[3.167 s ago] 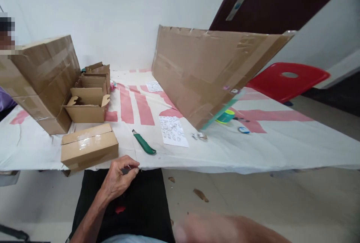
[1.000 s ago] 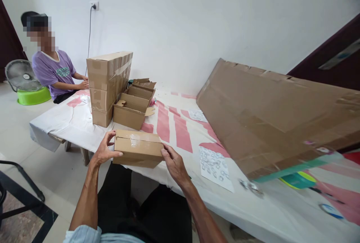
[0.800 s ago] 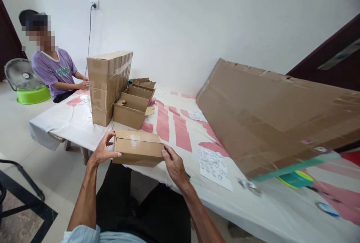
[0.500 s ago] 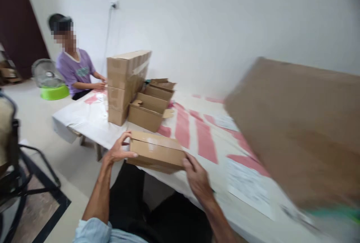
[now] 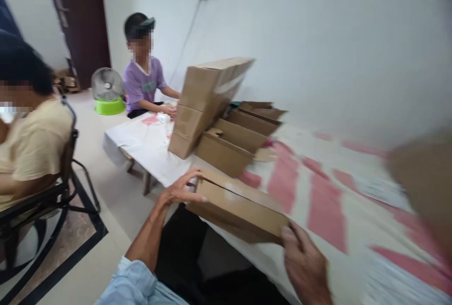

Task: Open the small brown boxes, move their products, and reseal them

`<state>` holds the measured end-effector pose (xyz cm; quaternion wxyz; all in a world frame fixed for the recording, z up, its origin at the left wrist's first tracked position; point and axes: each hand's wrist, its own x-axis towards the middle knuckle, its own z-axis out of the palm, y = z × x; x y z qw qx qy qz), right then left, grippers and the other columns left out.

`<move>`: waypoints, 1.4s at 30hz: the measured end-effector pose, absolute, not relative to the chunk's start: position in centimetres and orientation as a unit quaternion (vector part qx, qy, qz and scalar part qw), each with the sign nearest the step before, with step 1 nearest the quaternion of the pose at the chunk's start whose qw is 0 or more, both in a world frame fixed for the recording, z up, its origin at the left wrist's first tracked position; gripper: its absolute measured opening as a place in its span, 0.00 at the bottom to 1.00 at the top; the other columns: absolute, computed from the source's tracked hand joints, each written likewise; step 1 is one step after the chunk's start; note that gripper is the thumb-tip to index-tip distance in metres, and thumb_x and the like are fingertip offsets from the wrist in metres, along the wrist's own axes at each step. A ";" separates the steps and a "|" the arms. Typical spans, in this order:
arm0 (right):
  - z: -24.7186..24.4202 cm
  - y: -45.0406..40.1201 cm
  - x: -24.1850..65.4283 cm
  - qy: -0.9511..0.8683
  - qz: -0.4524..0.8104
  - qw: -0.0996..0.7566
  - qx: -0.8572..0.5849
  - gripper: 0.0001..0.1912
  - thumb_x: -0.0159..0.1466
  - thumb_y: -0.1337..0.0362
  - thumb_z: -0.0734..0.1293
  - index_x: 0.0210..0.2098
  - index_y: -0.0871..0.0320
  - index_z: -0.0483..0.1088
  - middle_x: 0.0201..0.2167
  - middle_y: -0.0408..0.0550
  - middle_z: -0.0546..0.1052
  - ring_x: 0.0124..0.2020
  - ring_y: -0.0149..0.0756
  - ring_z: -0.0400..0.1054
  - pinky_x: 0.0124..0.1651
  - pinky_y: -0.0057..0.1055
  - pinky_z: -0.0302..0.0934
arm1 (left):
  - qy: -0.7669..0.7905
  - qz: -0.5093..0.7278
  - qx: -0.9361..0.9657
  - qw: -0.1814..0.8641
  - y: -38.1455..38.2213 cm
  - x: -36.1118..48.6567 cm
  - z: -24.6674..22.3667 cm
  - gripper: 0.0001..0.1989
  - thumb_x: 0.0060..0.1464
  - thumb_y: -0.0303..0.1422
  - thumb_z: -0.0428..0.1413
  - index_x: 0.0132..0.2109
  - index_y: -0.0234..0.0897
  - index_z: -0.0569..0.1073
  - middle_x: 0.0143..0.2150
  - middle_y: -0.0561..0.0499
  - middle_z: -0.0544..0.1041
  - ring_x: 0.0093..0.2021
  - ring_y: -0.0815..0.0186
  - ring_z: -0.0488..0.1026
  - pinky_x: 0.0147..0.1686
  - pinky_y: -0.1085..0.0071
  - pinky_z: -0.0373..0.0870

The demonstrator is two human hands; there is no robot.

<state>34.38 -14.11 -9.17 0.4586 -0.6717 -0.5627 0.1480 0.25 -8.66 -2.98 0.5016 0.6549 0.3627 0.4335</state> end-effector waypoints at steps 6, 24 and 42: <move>-6.3 -14.1 31.5 -0.536 0.174 0.518 -0.643 0.32 0.68 0.42 0.60 0.57 0.58 0.77 0.56 0.59 0.81 0.57 0.53 0.73 0.60 0.47 0.68 | 0.343 0.426 0.689 0.476 -6.7 -0.4 -2.6 0.35 0.44 0.46 0.73 0.59 0.46 0.76 0.77 0.41 0.59 0.74 0.43 0.60 0.64 0.50 0.67; -3.0 -15.0 31.7 -0.613 0.143 0.516 -0.581 0.21 0.69 0.51 0.66 0.56 0.55 0.73 0.53 0.56 0.78 0.50 0.46 0.73 0.48 0.43 0.73 | 0.327 0.380 0.711 0.493 -7.3 -0.3 -0.2 0.34 0.47 0.48 0.71 0.59 0.44 0.77 0.78 0.40 0.55 0.77 0.41 0.53 0.70 0.49 0.62; -9.4 -12.7 39.2 -0.630 0.015 0.216 -0.746 0.12 0.67 0.55 0.68 0.46 0.54 0.75 0.44 0.54 0.77 0.47 0.48 0.71 0.47 0.39 0.65 | 0.351 0.366 0.715 0.481 -6.7 0.2 -1.1 0.30 0.51 0.51 0.67 0.58 0.46 0.76 0.71 0.43 0.59 0.71 0.45 0.61 0.65 0.53 0.69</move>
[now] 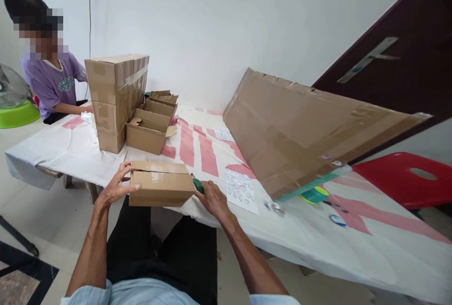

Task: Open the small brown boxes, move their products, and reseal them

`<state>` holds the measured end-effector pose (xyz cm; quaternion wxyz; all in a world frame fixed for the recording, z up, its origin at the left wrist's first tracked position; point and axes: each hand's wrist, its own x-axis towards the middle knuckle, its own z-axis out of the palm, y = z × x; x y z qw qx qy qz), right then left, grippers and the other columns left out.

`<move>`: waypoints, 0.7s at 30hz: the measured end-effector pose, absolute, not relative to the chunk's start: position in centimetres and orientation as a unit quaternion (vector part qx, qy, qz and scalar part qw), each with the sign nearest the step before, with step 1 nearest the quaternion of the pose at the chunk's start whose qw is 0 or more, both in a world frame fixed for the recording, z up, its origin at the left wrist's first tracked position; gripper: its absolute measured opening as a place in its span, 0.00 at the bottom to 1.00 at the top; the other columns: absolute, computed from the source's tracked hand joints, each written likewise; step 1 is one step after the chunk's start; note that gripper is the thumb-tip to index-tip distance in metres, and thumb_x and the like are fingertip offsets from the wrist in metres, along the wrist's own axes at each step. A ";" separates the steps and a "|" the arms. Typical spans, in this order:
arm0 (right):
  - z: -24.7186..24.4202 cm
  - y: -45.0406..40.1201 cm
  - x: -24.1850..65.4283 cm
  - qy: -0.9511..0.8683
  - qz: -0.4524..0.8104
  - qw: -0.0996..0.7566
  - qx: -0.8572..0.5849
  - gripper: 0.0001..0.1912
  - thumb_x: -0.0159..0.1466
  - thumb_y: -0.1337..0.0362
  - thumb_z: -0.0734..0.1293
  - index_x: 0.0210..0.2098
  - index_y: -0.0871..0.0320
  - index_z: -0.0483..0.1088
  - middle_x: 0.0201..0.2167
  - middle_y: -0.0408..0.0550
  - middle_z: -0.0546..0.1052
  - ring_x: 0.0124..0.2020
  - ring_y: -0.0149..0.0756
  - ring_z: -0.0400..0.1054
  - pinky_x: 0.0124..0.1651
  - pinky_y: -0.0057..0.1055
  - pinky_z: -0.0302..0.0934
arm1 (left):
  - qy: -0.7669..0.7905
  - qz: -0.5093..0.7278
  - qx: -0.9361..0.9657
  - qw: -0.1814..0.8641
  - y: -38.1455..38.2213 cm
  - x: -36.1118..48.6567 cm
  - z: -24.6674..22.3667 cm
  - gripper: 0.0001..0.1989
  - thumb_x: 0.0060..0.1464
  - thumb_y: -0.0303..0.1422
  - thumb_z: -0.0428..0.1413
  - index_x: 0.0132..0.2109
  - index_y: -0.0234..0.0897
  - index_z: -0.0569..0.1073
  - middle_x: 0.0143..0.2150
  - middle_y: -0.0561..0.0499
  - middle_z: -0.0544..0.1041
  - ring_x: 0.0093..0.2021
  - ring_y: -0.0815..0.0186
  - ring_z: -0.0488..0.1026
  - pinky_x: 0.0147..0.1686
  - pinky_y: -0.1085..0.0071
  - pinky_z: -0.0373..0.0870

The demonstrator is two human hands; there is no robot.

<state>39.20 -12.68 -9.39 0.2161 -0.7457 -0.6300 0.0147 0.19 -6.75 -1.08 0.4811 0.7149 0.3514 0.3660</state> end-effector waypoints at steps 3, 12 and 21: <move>-10.3 -12.4 39.2 -0.620 0.017 0.171 -0.766 0.08 0.66 0.62 0.69 0.45 0.54 0.74 0.44 0.53 0.75 0.47 0.47 0.70 0.45 0.36 0.62 | 0.359 0.376 0.710 0.475 -6.8 0.5 -1.1 0.28 0.53 0.51 0.66 0.57 0.45 0.77 0.69 0.43 0.62 0.69 0.47 0.64 0.63 0.55 0.71; -8.8 -12.4 39.9 -0.576 0.006 0.264 -0.774 0.15 0.68 0.65 0.59 0.48 0.56 0.76 0.38 0.52 0.77 0.38 0.42 0.70 0.38 0.34 0.60 | 0.367 0.376 0.715 0.462 -7.0 0.4 -0.9 0.26 0.51 0.49 0.68 0.54 0.45 0.78 0.70 0.43 0.64 0.70 0.46 0.65 0.65 0.54 0.70; 4.9 -13.7 36.0 -0.738 0.160 0.364 -0.546 0.18 0.69 0.49 0.67 0.45 0.53 0.82 0.38 0.48 0.83 0.37 0.42 0.74 0.42 0.36 0.67 | 0.368 0.371 0.718 0.459 -7.0 0.4 -1.2 0.27 0.51 0.47 0.68 0.57 0.47 0.77 0.71 0.45 0.63 0.72 0.45 0.61 0.65 0.54 0.69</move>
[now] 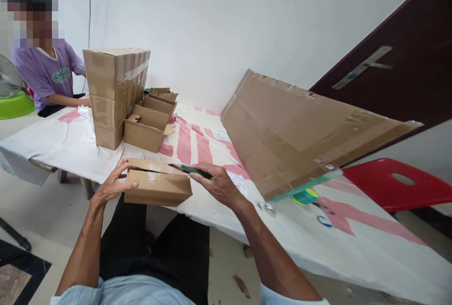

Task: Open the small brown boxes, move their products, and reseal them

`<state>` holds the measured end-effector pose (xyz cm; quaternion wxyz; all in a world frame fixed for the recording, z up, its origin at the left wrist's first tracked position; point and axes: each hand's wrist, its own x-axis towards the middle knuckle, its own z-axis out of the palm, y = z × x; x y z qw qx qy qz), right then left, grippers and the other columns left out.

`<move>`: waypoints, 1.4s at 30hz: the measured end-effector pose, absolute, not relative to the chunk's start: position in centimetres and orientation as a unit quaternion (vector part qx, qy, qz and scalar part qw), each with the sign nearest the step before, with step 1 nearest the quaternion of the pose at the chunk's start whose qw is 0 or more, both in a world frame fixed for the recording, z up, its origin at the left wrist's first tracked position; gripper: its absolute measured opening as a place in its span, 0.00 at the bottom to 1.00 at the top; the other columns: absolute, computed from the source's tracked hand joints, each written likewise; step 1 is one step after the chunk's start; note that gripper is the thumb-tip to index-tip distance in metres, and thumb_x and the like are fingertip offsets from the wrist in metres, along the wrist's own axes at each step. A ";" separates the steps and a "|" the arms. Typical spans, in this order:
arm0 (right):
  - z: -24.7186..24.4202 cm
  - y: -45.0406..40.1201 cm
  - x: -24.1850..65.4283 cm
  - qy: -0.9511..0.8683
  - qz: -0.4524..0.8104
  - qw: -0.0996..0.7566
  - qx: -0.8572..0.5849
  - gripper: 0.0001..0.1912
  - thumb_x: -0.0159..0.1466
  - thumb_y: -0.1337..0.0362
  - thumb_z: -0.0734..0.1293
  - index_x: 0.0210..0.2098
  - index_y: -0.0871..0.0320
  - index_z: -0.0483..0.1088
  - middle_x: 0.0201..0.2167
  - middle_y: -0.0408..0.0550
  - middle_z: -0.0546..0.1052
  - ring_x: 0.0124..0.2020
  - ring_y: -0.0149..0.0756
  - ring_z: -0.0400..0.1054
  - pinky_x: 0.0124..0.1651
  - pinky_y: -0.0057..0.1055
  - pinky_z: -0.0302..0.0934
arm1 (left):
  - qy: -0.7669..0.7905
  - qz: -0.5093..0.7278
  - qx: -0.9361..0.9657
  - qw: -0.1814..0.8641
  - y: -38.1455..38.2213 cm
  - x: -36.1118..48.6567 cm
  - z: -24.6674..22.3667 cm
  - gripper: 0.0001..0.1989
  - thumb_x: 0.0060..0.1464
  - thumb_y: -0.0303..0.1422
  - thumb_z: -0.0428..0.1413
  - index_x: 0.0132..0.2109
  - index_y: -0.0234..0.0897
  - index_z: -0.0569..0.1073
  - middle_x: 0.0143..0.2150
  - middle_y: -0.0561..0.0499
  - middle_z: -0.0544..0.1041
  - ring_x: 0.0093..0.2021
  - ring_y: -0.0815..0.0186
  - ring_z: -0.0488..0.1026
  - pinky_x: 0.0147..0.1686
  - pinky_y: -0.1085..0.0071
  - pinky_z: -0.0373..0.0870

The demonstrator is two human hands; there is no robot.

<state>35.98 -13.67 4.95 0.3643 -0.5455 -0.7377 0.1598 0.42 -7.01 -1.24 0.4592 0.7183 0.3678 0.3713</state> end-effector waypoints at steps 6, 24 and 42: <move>8.4 -12.6 34.5 -0.819 0.154 0.254 -0.492 0.17 0.71 0.51 0.64 0.46 0.49 0.83 0.42 0.47 0.85 0.42 0.43 0.77 0.46 0.38 0.69 | 0.359 0.380 0.717 0.462 -7.2 0.4 -1.7 0.28 0.51 0.46 0.68 0.58 0.47 0.77 0.72 0.45 0.62 0.72 0.45 0.61 0.67 0.53 0.67; 13.0 -10.8 32.3 -0.866 -0.003 -0.018 -0.500 0.11 0.74 0.60 0.65 0.44 0.52 0.81 0.41 0.48 0.83 0.42 0.40 0.75 0.36 0.32 0.54 | 0.365 0.362 0.724 0.461 -7.5 0.6 -0.8 0.26 0.52 0.47 0.66 0.56 0.45 0.75 0.71 0.43 0.62 0.71 0.46 0.63 0.66 0.52 0.67; 7.6 -13.1 42.7 -0.782 0.059 0.210 -0.584 0.17 0.73 0.51 0.63 0.48 0.52 0.80 0.43 0.50 0.83 0.40 0.42 0.76 0.43 0.35 0.65 | 0.361 0.365 0.742 0.432 -6.9 0.4 -1.1 0.36 0.54 0.47 0.66 0.68 0.49 0.69 0.71 0.44 0.65 0.70 0.45 0.65 0.63 0.52 0.71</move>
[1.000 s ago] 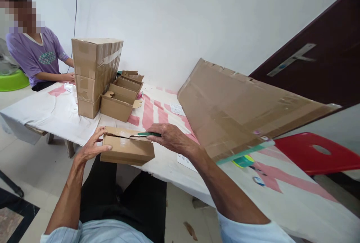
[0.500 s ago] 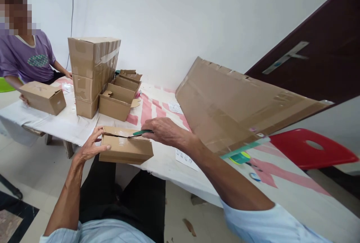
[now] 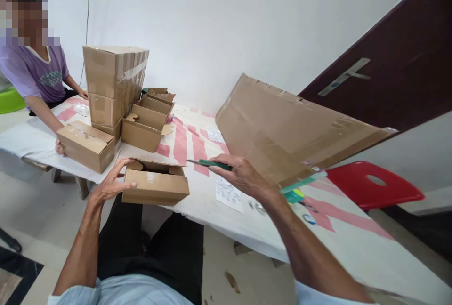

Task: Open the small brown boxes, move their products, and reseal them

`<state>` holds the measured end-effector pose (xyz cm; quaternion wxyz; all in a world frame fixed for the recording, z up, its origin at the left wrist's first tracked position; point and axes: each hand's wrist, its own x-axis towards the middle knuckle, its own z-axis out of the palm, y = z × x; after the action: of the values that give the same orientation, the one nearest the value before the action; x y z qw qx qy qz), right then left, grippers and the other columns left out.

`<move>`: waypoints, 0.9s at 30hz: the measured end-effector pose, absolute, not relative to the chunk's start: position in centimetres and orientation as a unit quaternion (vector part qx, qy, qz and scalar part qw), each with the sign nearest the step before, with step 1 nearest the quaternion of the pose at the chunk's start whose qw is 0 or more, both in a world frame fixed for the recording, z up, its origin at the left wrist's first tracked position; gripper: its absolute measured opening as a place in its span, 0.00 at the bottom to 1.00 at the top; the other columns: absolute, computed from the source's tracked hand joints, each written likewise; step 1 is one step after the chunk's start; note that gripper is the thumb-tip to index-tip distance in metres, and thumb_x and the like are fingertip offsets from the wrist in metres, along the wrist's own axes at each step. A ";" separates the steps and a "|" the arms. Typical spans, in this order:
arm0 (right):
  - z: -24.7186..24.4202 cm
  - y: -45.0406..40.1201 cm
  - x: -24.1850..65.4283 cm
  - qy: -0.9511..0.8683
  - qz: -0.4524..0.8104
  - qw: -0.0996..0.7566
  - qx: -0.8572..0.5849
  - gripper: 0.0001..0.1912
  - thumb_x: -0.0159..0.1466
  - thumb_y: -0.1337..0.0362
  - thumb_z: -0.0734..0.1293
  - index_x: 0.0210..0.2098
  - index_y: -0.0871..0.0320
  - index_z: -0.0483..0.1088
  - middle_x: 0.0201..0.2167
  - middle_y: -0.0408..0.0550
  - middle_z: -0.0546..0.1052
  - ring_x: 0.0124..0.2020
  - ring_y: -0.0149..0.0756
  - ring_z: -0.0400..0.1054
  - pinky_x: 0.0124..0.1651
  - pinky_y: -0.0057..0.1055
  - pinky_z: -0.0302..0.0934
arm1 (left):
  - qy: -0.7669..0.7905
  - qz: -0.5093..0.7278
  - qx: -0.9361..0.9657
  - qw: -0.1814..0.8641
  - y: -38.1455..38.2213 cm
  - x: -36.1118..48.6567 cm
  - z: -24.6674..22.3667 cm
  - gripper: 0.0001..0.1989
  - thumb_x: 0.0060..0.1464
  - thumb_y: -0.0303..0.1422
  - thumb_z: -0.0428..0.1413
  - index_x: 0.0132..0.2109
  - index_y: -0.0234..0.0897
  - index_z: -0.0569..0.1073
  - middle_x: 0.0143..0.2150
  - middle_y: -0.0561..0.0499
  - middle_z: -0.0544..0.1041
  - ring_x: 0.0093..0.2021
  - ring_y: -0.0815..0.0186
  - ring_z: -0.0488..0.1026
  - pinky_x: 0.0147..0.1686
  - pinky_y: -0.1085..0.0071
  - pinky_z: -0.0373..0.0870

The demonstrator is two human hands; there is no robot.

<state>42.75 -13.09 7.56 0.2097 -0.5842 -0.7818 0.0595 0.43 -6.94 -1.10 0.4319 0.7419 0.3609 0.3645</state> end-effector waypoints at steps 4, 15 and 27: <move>-1.6 -14.1 42.7 -0.642 0.054 0.288 -0.708 0.18 0.70 0.56 0.61 0.48 0.56 0.79 0.42 0.54 0.82 0.43 0.46 0.75 0.46 0.38 0.66 | 0.351 0.355 0.750 0.434 -6.6 0.2 -1.5 0.46 0.48 0.49 0.70 0.72 0.50 0.64 0.75 0.43 0.59 0.74 0.42 0.60 0.64 0.50 0.70; -6.5 -12.8 39.5 -0.589 0.053 0.398 -0.701 0.23 0.72 0.51 0.58 0.49 0.58 0.78 0.49 0.60 0.79 0.51 0.49 0.73 0.51 0.44 0.69 | 0.359 0.350 0.749 0.433 -5.9 0.5 -1.7 0.51 0.45 0.42 0.72 0.74 0.48 0.60 0.74 0.40 0.58 0.72 0.41 0.60 0.62 0.47 0.72; 2.4 -15.4 33.3 -0.779 -0.029 0.331 -0.532 0.05 0.70 0.66 0.67 0.43 0.54 0.76 0.41 0.53 0.79 0.46 0.47 0.73 0.51 0.43 0.69 | 0.361 0.354 0.743 0.440 -5.5 1.9 -1.9 0.51 0.44 0.39 0.71 0.74 0.48 0.60 0.75 0.41 0.57 0.73 0.43 0.60 0.62 0.49 0.73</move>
<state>33.31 -15.42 2.40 0.3307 -0.5319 -0.7791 -0.0288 1.86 -5.49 -1.87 0.4395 0.7426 0.3610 0.3535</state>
